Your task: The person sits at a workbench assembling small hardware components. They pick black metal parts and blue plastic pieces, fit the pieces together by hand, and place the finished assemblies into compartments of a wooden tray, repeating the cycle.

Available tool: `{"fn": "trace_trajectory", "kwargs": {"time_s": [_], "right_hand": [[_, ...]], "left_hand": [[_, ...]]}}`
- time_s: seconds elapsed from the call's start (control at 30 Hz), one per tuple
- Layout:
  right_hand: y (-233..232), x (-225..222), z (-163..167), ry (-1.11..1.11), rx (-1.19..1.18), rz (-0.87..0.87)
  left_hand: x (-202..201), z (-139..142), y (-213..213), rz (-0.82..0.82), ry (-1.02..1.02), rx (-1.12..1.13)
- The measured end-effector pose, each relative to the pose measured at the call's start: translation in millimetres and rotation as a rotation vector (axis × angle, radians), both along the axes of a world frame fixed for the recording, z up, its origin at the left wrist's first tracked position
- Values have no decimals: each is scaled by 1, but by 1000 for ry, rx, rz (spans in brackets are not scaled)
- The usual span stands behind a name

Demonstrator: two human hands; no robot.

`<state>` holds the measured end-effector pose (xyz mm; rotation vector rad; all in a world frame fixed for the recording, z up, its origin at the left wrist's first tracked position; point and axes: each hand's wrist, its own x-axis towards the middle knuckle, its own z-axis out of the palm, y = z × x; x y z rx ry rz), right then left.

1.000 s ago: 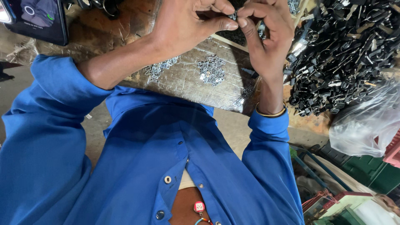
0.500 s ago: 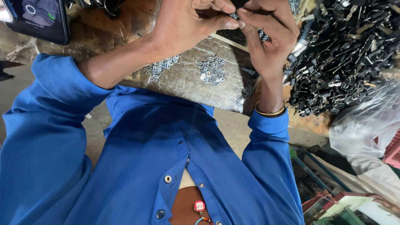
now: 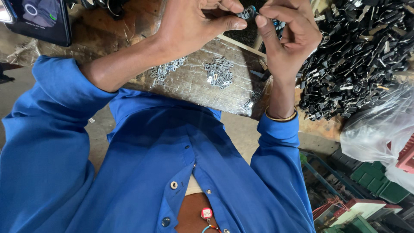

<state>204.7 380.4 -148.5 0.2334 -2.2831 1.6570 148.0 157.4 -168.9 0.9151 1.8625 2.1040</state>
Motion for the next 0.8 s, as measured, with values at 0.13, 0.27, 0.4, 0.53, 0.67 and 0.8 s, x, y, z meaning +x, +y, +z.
{"fn": "trace_trajectory", "kwargs": {"time_s": [0.13, 0.27, 0.4, 0.53, 0.67, 0.8], "right_hand": [[0, -1, -4, 62, -43, 100], [1, 1, -8, -7, -35, 120], [2, 5, -7, -91, 14, 61], [-2, 5, -2, -67, -20, 110], [-7, 2, 7, -26, 110, 72], [-11, 0, 13, 9, 180, 61]], "left_hand": [[0, 0, 0, 0, -19, -3], [1, -1, 0, -3, -62, -2], [1, -1, 1, -1, -60, -11], [0, 0, 1, -5, -58, -13], [0, 0, 1, -9, -50, -22], [0, 0, 0, -15, -15, -30]]}}
